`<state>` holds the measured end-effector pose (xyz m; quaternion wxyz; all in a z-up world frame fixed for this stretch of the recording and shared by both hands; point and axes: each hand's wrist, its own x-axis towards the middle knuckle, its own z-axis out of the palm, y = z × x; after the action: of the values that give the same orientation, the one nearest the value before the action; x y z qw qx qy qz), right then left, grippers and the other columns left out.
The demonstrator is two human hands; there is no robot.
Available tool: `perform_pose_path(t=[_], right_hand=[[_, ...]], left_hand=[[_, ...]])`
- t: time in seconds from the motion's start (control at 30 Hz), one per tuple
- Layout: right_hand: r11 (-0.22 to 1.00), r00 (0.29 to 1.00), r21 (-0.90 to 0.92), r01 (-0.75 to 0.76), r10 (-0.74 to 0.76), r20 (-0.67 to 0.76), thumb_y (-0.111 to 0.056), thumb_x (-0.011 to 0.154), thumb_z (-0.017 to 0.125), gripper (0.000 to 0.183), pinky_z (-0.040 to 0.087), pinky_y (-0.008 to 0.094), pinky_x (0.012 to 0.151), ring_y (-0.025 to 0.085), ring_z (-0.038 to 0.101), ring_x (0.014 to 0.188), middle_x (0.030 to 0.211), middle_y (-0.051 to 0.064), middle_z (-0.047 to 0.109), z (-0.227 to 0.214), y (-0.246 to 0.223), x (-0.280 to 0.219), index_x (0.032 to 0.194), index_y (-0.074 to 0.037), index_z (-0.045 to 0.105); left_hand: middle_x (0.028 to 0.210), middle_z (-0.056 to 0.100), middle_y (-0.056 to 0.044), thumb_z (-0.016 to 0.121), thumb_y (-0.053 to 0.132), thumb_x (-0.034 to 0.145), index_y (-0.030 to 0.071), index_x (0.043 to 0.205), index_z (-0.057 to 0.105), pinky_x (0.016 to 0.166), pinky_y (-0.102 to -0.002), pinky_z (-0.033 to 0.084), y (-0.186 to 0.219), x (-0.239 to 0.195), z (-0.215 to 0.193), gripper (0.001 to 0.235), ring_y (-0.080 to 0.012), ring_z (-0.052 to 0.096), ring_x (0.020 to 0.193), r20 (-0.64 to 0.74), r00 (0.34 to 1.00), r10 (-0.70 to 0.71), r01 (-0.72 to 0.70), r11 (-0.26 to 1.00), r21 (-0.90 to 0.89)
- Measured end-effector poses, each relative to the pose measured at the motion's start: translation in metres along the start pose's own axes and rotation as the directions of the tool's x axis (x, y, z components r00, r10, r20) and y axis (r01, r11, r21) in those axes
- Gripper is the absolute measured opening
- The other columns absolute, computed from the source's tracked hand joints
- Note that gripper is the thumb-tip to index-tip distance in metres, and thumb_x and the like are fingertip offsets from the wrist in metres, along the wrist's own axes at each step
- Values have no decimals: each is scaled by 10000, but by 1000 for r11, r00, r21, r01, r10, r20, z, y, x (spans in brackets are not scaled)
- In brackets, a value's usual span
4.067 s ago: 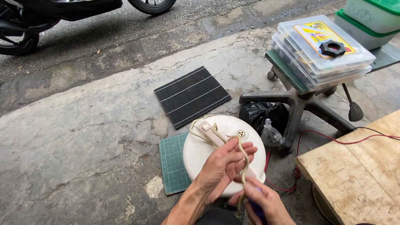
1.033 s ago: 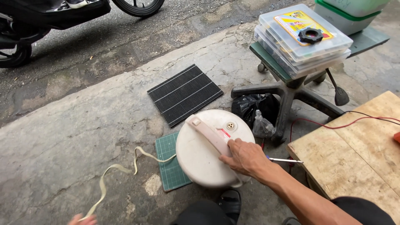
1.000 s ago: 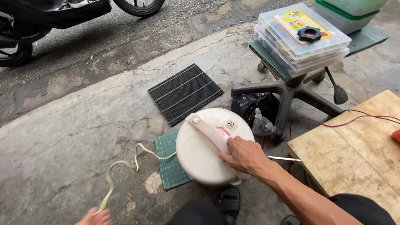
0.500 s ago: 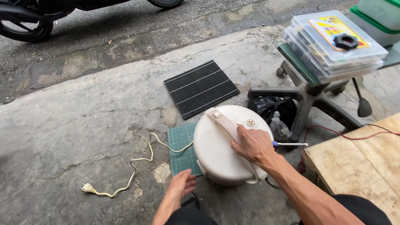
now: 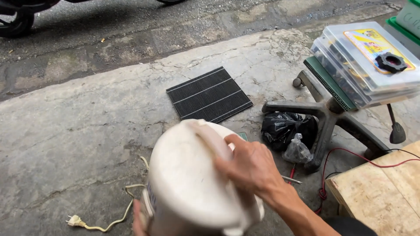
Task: The person disassembles a white electric appliance, likely a fan, by removing the bottom cover with a screwdriver. They then proceed to unscrew and remove internal components, including a motor and wiring, from the main housing.
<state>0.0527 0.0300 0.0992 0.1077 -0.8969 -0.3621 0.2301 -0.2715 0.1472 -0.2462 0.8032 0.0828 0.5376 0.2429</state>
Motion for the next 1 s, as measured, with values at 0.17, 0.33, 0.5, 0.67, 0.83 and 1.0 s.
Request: perform_pose_path(t=[0.17, 0.33, 0.5, 0.67, 0.83, 1.0], right_hand=[[973, 992, 230, -19, -11, 129, -354, 1103, 466, 417, 513, 261, 358, 81, 528, 430, 598, -47, 606, 110, 64, 59, 1412, -131, 635], [821, 976, 549, -157, 43, 215, -673, 921, 573, 609, 606, 347, 730, 165, 753, 809, 944, 33, 879, 186, 81, 90, 1067, -148, 844], [713, 930, 597, -369, 277, 243, -508, 921, 565, 505, 597, 389, 764, 215, 760, 889, 1050, 32, 874, 212, 110, 110, 1058, -134, 877], [534, 810, 649, -542, 539, 233, -261, 920, 547, 425, 582, 452, 815, 291, 769, 1008, 1207, 32, 867, 221, 152, 119, 1044, -113, 926], [534, 735, 613, -582, 668, 116, -248, 939, 528, 412, 548, 498, 911, 396, 748, 1121, 1223, 87, 860, 208, 151, 105, 1084, -165, 905], [649, 734, 595, -474, 665, -140, -436, 945, 686, 376, 534, 478, 1024, 357, 768, 1174, 1216, 74, 860, 175, 181, 74, 1219, -239, 852]], left_hand=[[1364, 720, -206, 484, 604, 1091, 143, 1469, 695, 1069, -660, 520, 135, -194, 190, 632, -423, 668, 1224, -155, 981, 118, -88, 979, 184], [1652, 501, -154, 671, 427, 786, 366, 1802, 188, 1112, -560, 396, 148, -177, 238, 1126, -352, 536, 1371, 25, 937, 349, -240, 591, 770], [1894, 74, -5, 757, 737, 738, 256, 1791, 71, 1373, -501, 120, 110, -132, 243, 1345, -211, 127, 1728, 347, 838, 420, -319, -140, 938], [1890, 78, -54, 826, 741, 764, 368, 1781, 178, 1307, -628, 157, 75, -135, 278, 1262, -285, 117, 1719, 418, 789, 451, -383, -172, 908], [1876, -38, -157, 858, 617, 883, 257, 1784, 171, 1332, -574, 5, 14, -134, 321, 1189, -359, -25, 1719, 460, 721, 518, -489, -89, 868], [1851, 79, -237, 798, 488, 939, 140, 1730, 342, 1330, -550, 112, -7, -110, 314, 977, -430, 68, 1698, 589, 562, 581, -679, -82, 730]])
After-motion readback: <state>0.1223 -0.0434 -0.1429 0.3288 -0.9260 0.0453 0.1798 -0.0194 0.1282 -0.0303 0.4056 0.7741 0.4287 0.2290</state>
